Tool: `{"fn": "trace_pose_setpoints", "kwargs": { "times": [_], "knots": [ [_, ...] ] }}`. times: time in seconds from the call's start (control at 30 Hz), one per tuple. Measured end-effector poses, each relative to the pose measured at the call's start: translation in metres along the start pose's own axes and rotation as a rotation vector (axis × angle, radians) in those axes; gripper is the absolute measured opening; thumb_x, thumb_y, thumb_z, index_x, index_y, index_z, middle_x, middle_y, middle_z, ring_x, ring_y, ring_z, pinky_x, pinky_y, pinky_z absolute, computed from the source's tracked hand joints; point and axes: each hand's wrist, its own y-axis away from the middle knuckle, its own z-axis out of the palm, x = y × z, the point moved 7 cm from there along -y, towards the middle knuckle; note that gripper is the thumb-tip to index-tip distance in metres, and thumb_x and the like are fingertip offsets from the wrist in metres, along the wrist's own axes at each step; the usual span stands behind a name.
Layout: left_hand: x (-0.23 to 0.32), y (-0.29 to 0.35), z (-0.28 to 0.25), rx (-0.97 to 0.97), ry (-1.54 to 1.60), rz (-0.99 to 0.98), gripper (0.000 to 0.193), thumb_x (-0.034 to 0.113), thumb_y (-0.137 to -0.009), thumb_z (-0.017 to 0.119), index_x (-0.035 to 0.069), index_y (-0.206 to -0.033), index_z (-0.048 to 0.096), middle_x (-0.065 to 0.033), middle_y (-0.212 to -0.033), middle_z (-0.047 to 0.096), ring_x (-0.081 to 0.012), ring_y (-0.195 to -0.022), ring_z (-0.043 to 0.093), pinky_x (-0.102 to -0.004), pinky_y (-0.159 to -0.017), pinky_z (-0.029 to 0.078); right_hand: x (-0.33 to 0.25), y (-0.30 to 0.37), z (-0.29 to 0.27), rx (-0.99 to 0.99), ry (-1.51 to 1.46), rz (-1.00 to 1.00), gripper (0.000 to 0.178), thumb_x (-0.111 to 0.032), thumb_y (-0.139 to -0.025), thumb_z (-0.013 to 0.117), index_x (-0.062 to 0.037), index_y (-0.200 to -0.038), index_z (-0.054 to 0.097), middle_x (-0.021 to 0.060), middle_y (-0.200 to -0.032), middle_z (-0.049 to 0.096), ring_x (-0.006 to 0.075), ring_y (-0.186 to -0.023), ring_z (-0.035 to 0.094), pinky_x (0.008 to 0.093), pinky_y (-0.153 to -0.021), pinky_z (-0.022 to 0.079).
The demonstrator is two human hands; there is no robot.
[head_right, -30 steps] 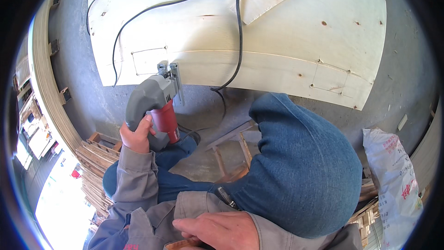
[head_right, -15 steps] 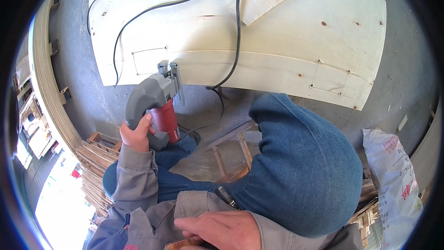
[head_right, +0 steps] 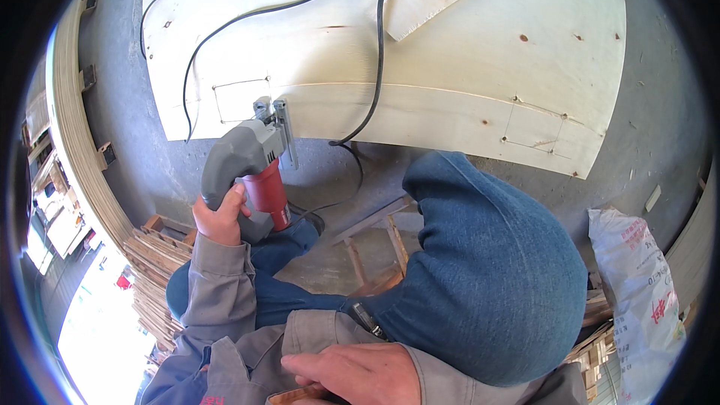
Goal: The person uses a jigsaw to cut a rectangular hole in a large sheet of plywood. They guide the tool along marked lines, cut out the piece, and then continue cutting along the edge of the board.
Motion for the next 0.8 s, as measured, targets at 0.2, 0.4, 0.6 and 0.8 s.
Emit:
{"fn": "trace_pose_setpoints", "kwargs": {
  "times": [0.2, 0.4, 0.6, 0.8],
  "knots": [
    [0.0, -0.0001, -0.0001, 0.006, -0.001, 0.002, 0.02, 0.013, -0.093, 0.071, -0.004, -0.102, 0.068, -0.0087, -0.08, 0.067, -0.0142, -0.061, 0.061, -0.0281, -0.059, 0.048, 0.0006, 0.0004, -0.0005, 0.007, -0.002, 0.014, 0.05, -0.007, -0.086, 0.082, 0.0018, -0.129, 0.059, 0.0122, -0.096, 0.073, 0.027, -0.083, 0.075, 0.0343, -0.072, 0.057],
    [0.002, 0.0002, 0.0024, 0.009, 0.015, -0.01, 0.021, 0.013, -0.092, 0.072, -0.005, -0.104, 0.067, -0.009, -0.08, 0.066, -0.0146, -0.061, 0.06, -0.0282, -0.059, 0.048, 0.0023, 0.0013, -0.0013, 0.001, 0.006, 0.035, 0.049, -0.008, -0.086, 0.082, 0.0017, -0.129, 0.06, 0.0122, -0.097, 0.074, 0.0268, -0.084, 0.075, 0.0343, -0.072, 0.057],
    [0.0018, -0.0003, 0.0034, 0.02, 0.032, -0.015, 0.021, 0.013, -0.092, 0.072, -0.004, -0.102, 0.068, -0.0091, -0.079, 0.066, -0.0148, -0.061, 0.06, -0.0282, -0.058, 0.047, 0.0015, 0.002, -0.0022, 0.005, 0.003, 0.018, 0.051, -0.007, -0.085, 0.082, 0.0016, -0.129, 0.06, 0.0124, -0.096, 0.073, 0.0276, -0.083, 0.074, 0.0348, -0.072, 0.057],
    [-0.0003, -0.0018, 0.0031, 0.019, 0.042, -0.015, 0.02, 0.013, -0.092, 0.072, -0.004, -0.102, 0.068, -0.009, -0.079, 0.066, -0.015, -0.06, 0.06, -0.0281, -0.058, 0.047, 0.0006, 0.0027, -0.0041, 0.005, 0.028, 0.008, 0.051, -0.008, -0.085, 0.083, 0.0016, -0.13, 0.06, 0.0124, -0.095, 0.073, 0.0282, -0.082, 0.074, 0.0354, -0.072, 0.056]
  ]
}}
